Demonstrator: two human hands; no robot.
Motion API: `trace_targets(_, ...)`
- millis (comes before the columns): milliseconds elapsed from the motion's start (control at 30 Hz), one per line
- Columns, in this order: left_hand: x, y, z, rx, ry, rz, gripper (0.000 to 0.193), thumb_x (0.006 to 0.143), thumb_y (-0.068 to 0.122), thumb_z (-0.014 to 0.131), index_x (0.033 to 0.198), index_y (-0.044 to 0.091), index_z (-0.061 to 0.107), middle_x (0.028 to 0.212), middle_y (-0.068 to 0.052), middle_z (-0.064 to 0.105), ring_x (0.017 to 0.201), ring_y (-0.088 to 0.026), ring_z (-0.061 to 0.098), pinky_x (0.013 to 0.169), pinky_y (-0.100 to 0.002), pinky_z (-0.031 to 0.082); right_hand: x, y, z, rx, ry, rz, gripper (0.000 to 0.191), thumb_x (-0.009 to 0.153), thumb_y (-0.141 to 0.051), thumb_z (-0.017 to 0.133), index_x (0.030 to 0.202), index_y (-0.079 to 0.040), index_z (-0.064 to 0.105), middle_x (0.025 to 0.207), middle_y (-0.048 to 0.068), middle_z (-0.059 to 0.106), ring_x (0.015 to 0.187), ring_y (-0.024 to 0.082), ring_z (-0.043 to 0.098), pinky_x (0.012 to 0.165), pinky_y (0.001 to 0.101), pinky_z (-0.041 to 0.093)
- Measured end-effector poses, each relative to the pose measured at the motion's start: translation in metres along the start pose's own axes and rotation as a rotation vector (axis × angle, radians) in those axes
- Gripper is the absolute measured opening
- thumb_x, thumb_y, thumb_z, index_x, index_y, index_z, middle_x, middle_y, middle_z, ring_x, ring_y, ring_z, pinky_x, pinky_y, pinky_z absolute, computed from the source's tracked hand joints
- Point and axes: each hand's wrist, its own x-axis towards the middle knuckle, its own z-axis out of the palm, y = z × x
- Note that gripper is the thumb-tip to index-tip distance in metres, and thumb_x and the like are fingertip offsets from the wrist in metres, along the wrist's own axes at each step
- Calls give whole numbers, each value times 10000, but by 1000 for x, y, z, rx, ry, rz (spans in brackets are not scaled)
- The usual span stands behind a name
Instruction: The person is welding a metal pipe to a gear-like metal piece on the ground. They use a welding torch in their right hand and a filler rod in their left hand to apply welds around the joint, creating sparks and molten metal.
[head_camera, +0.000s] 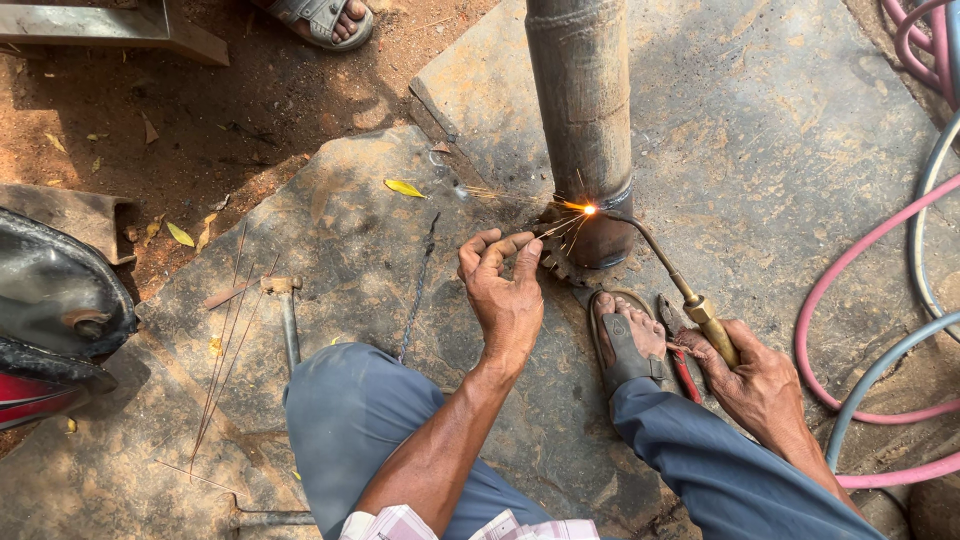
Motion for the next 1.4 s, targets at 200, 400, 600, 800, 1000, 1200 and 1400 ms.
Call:
trace_targets(200, -2, 1, -2, 17, -11, 17, 218, 926, 263, 757, 1049, 84, 779, 1286, -55, 468, 1289, -232, 381, 1042, -395, 419, -1, -3, -1, 16, 0, -3, 281, 918, -360, 703, 1154, -214, 746, 606, 70, 627, 538, 179, 601, 546, 382, 479)
trace_targets(400, 0, 3, -1, -60, -13, -30, 212, 902, 278, 745, 1029, 110, 760, 1292, -46, 441, 1271, -213, 393, 976, -380, 540, 1, -3, 1, 31, -9, 44, 300, 912, -366, 710, 1157, -194, 737, 609, 71, 637, 543, 179, 609, 538, 384, 481)
trace_targets(600, -1, 2, -2, 14, 17, 15, 193, 919, 256, 762, 1035, 103, 775, 1289, -67, 469, 1305, -227, 406, 1050, -394, 443, 0, 0, 1, 14, 5, -14, 288, 913, -357, 705, 1152, -201, 745, 609, 59, 628, 533, 173, 600, 539, 377, 479)
trace_targets(800, -1, 2, -3, 39, 20, -8, 201, 916, 267, 759, 1034, 106, 778, 1287, -62, 478, 1302, -230, 400, 1053, -407, 421, 1, 2, 2, -32, -21, 35, 302, 920, -373, 702, 1164, -200, 742, 581, 86, 600, 520, 195, 581, 543, 389, 469)
trace_targets(1000, 1, 0, -4, 38, 14, -6, 208, 919, 275, 757, 1036, 104, 778, 1287, -62, 472, 1309, -239, 387, 1063, -426, 411, 2, 2, 3, -56, -11, 29, 311, 923, -383, 704, 1160, -182, 729, 565, 90, 578, 504, 200, 570, 532, 397, 458)
trace_targets(1200, 0, -1, -4, 33, 15, -2, 209, 919, 268, 756, 1034, 95, 775, 1288, -63, 466, 1303, -240, 385, 1063, -420, 414, 0, -4, 2, -27, 13, -29, 290, 911, -371, 707, 1144, -205, 750, 565, 67, 575, 493, 181, 559, 511, 384, 458)
trace_targets(1400, 1, -1, -4, 33, 13, 8, 211, 923, 268, 756, 1041, 95, 778, 1284, -58, 468, 1295, -236, 388, 1055, -407, 426, 0, -5, 1, -21, -13, -13, 298, 918, -361, 691, 1171, -210, 732, 547, 63, 589, 477, 172, 573, 500, 388, 463)
